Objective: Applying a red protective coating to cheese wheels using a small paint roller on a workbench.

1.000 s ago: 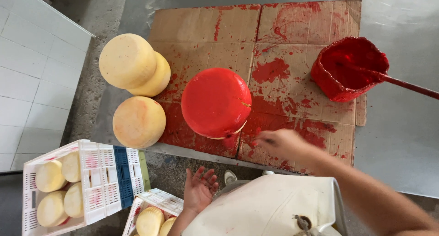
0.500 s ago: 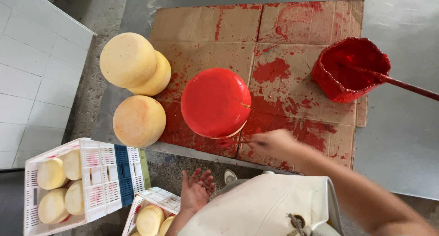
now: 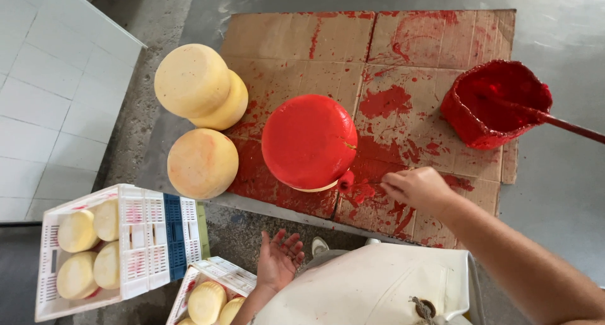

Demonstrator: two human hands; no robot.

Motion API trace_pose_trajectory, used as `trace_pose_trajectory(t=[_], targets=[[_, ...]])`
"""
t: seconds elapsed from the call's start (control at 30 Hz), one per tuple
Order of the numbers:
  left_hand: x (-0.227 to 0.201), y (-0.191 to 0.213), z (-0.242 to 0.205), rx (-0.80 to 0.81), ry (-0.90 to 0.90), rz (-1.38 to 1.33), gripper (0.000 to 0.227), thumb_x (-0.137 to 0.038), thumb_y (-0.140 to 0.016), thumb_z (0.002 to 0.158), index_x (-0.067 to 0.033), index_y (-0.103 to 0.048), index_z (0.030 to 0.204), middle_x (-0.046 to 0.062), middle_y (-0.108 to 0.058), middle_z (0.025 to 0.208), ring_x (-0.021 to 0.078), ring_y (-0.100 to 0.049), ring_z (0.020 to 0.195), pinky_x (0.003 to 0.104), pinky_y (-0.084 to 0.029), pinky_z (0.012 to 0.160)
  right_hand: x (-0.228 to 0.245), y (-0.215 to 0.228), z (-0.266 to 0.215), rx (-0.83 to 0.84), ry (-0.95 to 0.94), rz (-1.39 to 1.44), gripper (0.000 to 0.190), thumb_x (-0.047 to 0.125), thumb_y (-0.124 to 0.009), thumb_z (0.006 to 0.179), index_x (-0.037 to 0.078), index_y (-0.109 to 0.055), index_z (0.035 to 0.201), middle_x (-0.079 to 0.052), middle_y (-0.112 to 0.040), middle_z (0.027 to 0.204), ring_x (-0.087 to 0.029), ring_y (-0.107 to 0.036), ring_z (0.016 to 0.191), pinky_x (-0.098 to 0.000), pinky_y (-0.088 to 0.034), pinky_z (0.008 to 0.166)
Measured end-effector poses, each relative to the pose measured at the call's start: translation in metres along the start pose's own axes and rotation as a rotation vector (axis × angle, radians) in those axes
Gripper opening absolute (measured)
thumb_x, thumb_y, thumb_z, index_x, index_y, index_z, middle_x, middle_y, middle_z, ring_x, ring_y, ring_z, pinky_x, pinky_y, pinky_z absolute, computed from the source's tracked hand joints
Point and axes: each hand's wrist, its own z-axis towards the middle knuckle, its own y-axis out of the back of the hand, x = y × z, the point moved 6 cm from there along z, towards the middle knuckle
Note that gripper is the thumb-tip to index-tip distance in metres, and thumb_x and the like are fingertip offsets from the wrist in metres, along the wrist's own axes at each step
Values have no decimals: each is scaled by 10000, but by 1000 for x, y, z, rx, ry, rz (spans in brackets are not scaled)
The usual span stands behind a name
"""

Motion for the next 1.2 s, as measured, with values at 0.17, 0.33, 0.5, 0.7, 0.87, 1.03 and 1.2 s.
trace_pose_trajectory(t=[0.17,0.33,0.5,0.7,0.87,1.03,1.2], targets=[[4,-22,-11,-31,41,17,601,-696,-558,917,-147,-598,1158,183,-699,1109,314,-668,915,423,-529,727,44,-49,26,272,-200,103,325,530,-477,1011,306,-675,1138,70,-766,928,-191,-725,762,-388,-574,601],[7,-29,-14,18,21,48,591,-693,-531,932,-156,-618,1162,179,-701,1100,320,-669,908,426,-530,694,44,-28,26,272,-206,161,360,521,-479,1014,278,-679,1189,23,-769,912,-211,-726,746,-395,-580,628],[8,-12,-6,-8,31,-9,584,-702,-566,919,-153,-644,1102,181,-721,1052,324,-677,896,438,-524,708,-6,35,2,410,-379,186,306,454,-516,1013,307,-672,1231,67,-780,976,-105,-743,764,-278,-643,784],[-24,-39,-12,29,-52,9,550,-644,-534,962,-137,-607,1160,185,-701,1076,320,-672,920,429,-532,729,-33,54,-5,283,-413,151,290,440,-514,1017,228,-686,1114,6,-769,904,-173,-746,717,-339,-573,674],[-110,-115,-22,97,-177,163,775,-671,-500,976,-178,-398,1565,174,-509,1535,340,-492,1422,499,-386,1195,2,34,-32,89,-586,144,318,544,-563,949,259,-689,1014,-35,-804,969,-296,-747,978,-487,-586,877],[-172,-206,-13,238,-199,456,786,-671,-332,907,-186,-470,1510,119,-609,1456,292,-575,1362,451,-465,1124,49,12,-47,158,-744,296,319,464,-534,974,196,-691,1047,-34,-803,990,-309,-752,895,-413,-516,739],[-187,-225,55,274,-124,618,828,-807,-315,848,-178,-534,1338,104,-644,1133,248,-612,1035,378,-485,892,78,40,-45,208,-1090,405,385,469,-504,1013,224,-723,1215,-14,-823,980,-207,-724,806,-331,-502,722]])
